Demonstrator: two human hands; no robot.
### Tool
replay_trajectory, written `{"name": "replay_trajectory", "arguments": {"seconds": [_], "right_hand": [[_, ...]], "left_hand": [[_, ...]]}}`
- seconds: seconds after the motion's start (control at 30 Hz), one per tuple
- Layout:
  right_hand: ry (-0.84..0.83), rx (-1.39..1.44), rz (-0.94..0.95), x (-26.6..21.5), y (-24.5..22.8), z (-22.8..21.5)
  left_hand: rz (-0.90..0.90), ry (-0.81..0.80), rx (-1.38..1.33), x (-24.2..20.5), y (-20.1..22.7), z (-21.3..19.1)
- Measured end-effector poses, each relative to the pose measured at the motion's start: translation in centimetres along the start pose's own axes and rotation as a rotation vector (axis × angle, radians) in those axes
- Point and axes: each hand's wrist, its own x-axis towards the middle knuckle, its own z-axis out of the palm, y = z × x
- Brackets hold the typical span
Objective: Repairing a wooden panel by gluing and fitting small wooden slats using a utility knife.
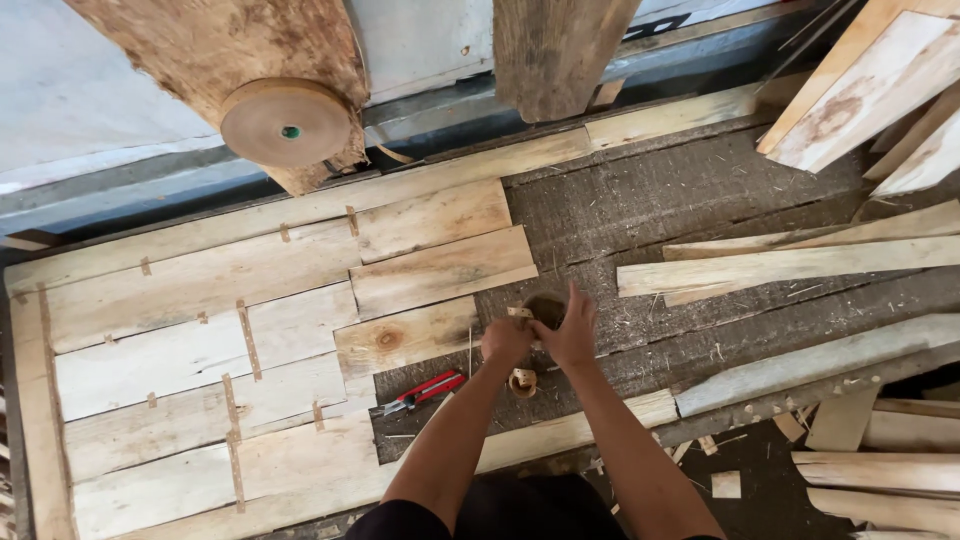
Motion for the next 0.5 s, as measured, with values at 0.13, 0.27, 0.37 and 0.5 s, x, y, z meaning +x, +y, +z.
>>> {"name": "replay_trajectory", "arguments": {"seconds": [0.13, 0.27, 0.37, 0.5], "right_hand": [[0.132, -0.014, -0.278, 0.3, -0.6, 0.0], [0.022, -0.290, -0.280, 0.5, -1.3, -0.1], [0.045, -0.293, -0.325, 0.8, 0.2, 0.7], [0.141, -0.182, -0.289, 0.7, 1.2, 1.0]], "left_hand": [[0.056, 0.021, -0.041, 0.3, -0.3, 0.3], [-0.015, -0.045, -0.025, 0.5, -0.1, 0.2], [0.012, -0.105, -0.032, -0.8, 0.9, -1.6], [0.071, -0.253, -0.007, 0.7, -0.2, -0.5]]}}
